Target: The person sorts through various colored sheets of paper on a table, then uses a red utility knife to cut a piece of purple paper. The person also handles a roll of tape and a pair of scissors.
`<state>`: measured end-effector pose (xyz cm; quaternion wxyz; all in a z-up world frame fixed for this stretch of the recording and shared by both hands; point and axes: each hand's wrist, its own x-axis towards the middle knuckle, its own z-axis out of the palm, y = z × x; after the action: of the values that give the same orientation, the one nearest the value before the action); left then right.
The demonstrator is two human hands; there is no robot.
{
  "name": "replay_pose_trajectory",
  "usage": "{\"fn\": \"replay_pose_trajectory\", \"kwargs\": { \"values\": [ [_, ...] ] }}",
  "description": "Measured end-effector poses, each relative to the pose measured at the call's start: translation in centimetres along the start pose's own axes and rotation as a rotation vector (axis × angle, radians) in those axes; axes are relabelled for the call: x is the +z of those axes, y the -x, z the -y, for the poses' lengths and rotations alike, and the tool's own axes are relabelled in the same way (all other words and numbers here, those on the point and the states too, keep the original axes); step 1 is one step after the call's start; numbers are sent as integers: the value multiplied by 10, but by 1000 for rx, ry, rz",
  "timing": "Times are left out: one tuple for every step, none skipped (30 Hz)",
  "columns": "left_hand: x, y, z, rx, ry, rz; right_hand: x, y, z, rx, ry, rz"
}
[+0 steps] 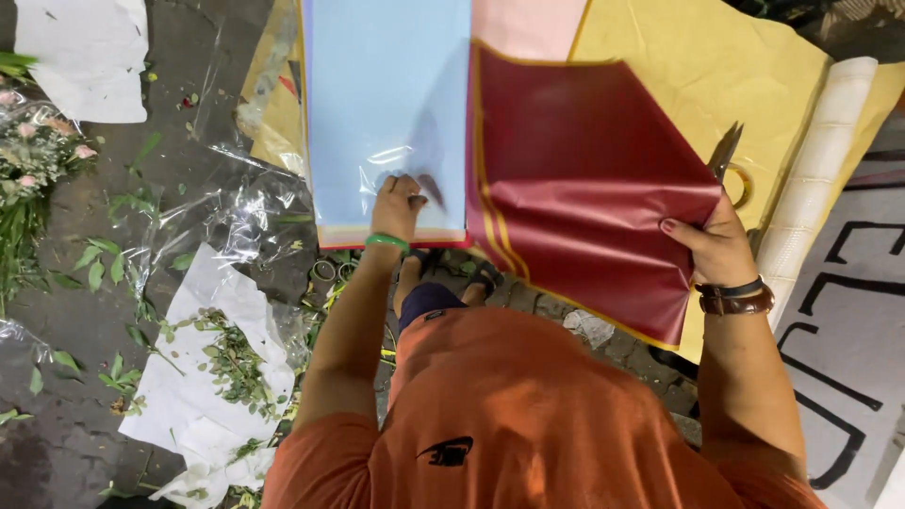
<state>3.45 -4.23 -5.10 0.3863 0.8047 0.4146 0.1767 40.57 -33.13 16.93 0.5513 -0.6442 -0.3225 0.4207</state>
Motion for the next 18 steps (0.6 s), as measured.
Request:
{"fn": "replay_pose_trajectory", "kwargs": {
  "values": [
    [-18,-4,-15,-136,58,113,-3,5,-5,14,22,20],
    [-38,-9,-30,-271,113,226,-5,9,-11,26,41,40],
    [-31,-6,-11,-268,110,231,-4,12,-30,26,38,34],
    [-25,-9,7,-316,354,92,-3,13,-50,104,-3,0],
    [-19,-12,26,-360,597,-49,-2,14,-69,181,-46,-34],
    [-35,-17,22,-354,597,-43,0,13,-72,177,-46,-41],
    [-51,-22,18,-342,698,-149,3,12,-75,240,-1,-33],
    [-67,-21,16,-339,798,-262,6,11,-79,308,47,-14],
    [-87,-24,1,-342,799,-263,4,8,-78,310,48,-12],
    [-110,-26,-12,-337,788,-369,4,5,-79,320,106,4],
    [-134,-29,-26,-331,776,-475,4,3,-80,329,163,20],
    [-144,-29,-32,-330,771,-478,10,-6,-76,327,159,23],
    [-155,-29,-38,-266,761,-439,17,-14,-71,332,161,33],
    [-165,-32,-44,-200,753,-402,22,-25,-65,333,166,43],
    [-166,-27,-47,-196,750,-407,32,-38,-64,329,164,46],
    [-165,-24,-50,-183,632,-286,40,-50,-63,289,142,71],
    [-165,-21,-54,-169,512,-166,49,-62,-61,250,121,96],
    [-158,-18,-54,-164,512,-167,71,-81,-64,245,121,94]
  ]
}}
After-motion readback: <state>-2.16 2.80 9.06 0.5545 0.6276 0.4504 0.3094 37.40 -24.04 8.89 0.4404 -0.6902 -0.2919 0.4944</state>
